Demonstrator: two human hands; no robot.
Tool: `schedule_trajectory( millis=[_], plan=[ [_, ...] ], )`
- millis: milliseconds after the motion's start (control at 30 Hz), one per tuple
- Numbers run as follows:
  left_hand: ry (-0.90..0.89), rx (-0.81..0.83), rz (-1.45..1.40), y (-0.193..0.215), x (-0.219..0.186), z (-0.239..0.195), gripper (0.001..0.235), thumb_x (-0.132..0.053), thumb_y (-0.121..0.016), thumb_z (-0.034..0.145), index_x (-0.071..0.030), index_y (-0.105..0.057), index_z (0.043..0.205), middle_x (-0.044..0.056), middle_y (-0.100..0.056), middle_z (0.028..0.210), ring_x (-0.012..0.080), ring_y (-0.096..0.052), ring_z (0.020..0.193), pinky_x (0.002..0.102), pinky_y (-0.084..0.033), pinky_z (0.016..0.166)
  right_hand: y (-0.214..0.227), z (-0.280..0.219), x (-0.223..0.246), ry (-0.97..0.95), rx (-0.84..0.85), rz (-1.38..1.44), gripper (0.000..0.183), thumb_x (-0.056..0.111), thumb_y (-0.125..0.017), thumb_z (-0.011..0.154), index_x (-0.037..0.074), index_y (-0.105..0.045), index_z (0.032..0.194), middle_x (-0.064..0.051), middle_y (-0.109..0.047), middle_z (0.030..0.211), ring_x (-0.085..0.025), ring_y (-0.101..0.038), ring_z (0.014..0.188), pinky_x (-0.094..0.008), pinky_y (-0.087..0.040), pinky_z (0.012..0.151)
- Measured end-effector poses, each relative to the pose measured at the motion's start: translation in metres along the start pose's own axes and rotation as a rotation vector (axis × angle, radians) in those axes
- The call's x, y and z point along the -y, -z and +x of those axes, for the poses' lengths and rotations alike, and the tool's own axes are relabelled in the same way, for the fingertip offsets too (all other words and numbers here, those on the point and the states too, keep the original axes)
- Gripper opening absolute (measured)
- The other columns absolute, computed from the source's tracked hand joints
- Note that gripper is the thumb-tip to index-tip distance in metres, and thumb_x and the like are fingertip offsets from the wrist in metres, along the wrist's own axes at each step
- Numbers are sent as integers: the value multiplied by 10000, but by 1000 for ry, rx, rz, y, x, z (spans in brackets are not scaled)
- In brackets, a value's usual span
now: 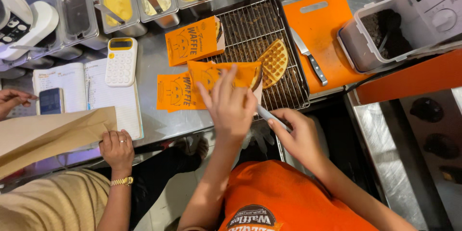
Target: The person assembles waffles by spreading a white cream on a waffle half, placing a slice of ham on top, and folding it. They then wrap the assembled waffle in an orange paper sleeve and place it into a brown paper bag. The process is repeated for multiple waffles.
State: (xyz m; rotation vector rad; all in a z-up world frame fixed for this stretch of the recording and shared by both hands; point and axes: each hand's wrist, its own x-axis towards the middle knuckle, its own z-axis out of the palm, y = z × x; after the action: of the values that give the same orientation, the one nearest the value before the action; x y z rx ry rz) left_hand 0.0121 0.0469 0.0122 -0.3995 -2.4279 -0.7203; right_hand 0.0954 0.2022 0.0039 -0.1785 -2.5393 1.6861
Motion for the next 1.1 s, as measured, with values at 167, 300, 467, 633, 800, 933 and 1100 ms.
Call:
schedule_trajectory(
  millis=[167,300,467,633,800,933,1100],
  plan=[
    [463,30,-216,14,109,41,551,-352,-675,1004,-41,-525,1433,221,-549,1454,361,-566,1285,459,-465,1095,-12,53,-9,143,48,43,206,198,-708,951,23,-727,1058,-67,-738,822,-134,-660,703,-278,-523,619],
    [580,114,-218,-11,185,68,657,-437,-607,1023,-108,-377,1543,249,-461,1505,381,-514,1360,485,-423,1112,-47,135,-6,195,99,-123,287,301,-695,931,32,-756,1009,-126,-728,789,-242,-686,647,-374,-522,606],
    [442,266,200,-78,231,80,528,-486,-464,1064,-283,-465,1551,297,-395,1542,459,-361,1447,623,-96,1205,-60,203,5,231,191,-273,369,383,-689,932,24,-764,969,-172,-719,785,-329,-701,707,-424,-551,705],
    [398,284,268,-105,251,72,561,-483,-420,1061,-243,-456,1568,341,-314,1576,469,-318,1463,638,-34,1212,25,152,16,102,233,-362,382,399,-651,942,44,-767,1022,-179,-724,833,-336,-691,746,-440,-528,673],
    [258,147,252,-85,237,74,509,-414,-489,1107,-123,-551,1520,387,-277,1584,493,-278,1493,641,-28,1198,129,44,16,-544,61,-220,329,348,-680,927,69,-771,1077,-75,-712,720,-159,-593,545,-329,-460,484],
    [285,74,54,-50,207,46,424,-319,-496,1117,-87,-616,1452,333,-332,1593,458,-282,1525,658,-4,1236,137,10,-19,-607,27,2,352,306,-640,914,51,-763,1124,-21,-727,792,-97,-535,519,-258,-417,444],
    [347,81,-19,-20,181,3,383,-265,-456,1115,-60,-656,1371,303,-386,1554,420,-307,1528,655,20,1248,115,9,-60,-628,92,128,378,317,-647,908,64,-748,1170,-10,-726,830,-93,-552,533,-249,-403,443]
  ],
)
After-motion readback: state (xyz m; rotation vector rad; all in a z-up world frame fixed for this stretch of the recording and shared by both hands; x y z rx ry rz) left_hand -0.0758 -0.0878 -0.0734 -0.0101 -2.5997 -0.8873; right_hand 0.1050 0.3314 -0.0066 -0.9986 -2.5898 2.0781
